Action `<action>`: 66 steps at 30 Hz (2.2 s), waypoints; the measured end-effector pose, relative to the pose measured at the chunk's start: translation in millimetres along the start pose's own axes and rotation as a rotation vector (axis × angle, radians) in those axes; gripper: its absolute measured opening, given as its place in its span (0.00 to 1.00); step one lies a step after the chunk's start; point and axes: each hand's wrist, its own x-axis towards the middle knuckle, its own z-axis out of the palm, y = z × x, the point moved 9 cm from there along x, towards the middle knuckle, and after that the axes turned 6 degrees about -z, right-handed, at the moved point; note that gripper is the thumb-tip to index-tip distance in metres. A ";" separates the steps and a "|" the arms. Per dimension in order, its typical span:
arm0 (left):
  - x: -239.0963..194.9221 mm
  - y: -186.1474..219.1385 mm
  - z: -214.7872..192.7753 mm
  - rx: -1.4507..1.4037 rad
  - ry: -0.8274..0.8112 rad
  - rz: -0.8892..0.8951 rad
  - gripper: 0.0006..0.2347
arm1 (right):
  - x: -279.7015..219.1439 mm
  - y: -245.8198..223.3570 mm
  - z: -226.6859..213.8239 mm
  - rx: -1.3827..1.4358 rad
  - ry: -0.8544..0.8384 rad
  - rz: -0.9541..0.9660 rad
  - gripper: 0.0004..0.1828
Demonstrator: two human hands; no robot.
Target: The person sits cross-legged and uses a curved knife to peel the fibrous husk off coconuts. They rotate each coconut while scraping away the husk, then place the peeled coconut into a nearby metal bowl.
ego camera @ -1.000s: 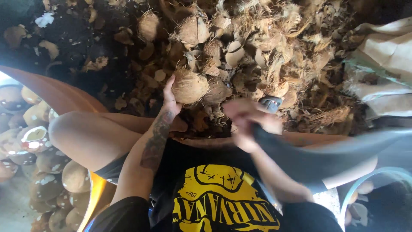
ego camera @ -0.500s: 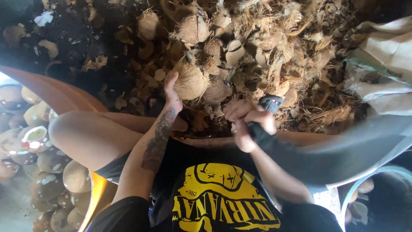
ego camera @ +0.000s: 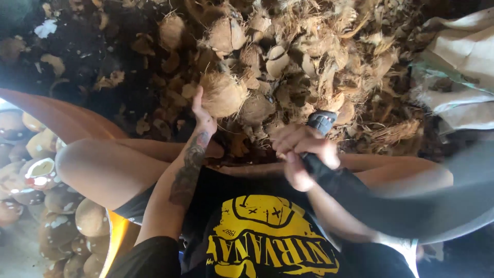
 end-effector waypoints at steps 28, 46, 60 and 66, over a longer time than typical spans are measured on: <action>-30.3 1.0 35.1 -0.227 -0.078 -0.202 0.33 | -42.0 165.0 -46.3 -0.487 0.030 0.901 0.12; -73.6 -1.8 89.7 0.026 -0.254 -0.343 0.32 | -62.9 336.0 -101.1 -1.355 -0.387 0.814 0.32; -87.8 -35.0 92.8 0.158 -0.375 -0.476 0.32 | 30.2 176.2 -29.1 0.186 0.602 0.199 0.38; -96.8 -21.2 112.1 0.127 -0.424 -0.487 0.27 | 60.3 159.9 -29.1 0.729 0.740 0.303 0.38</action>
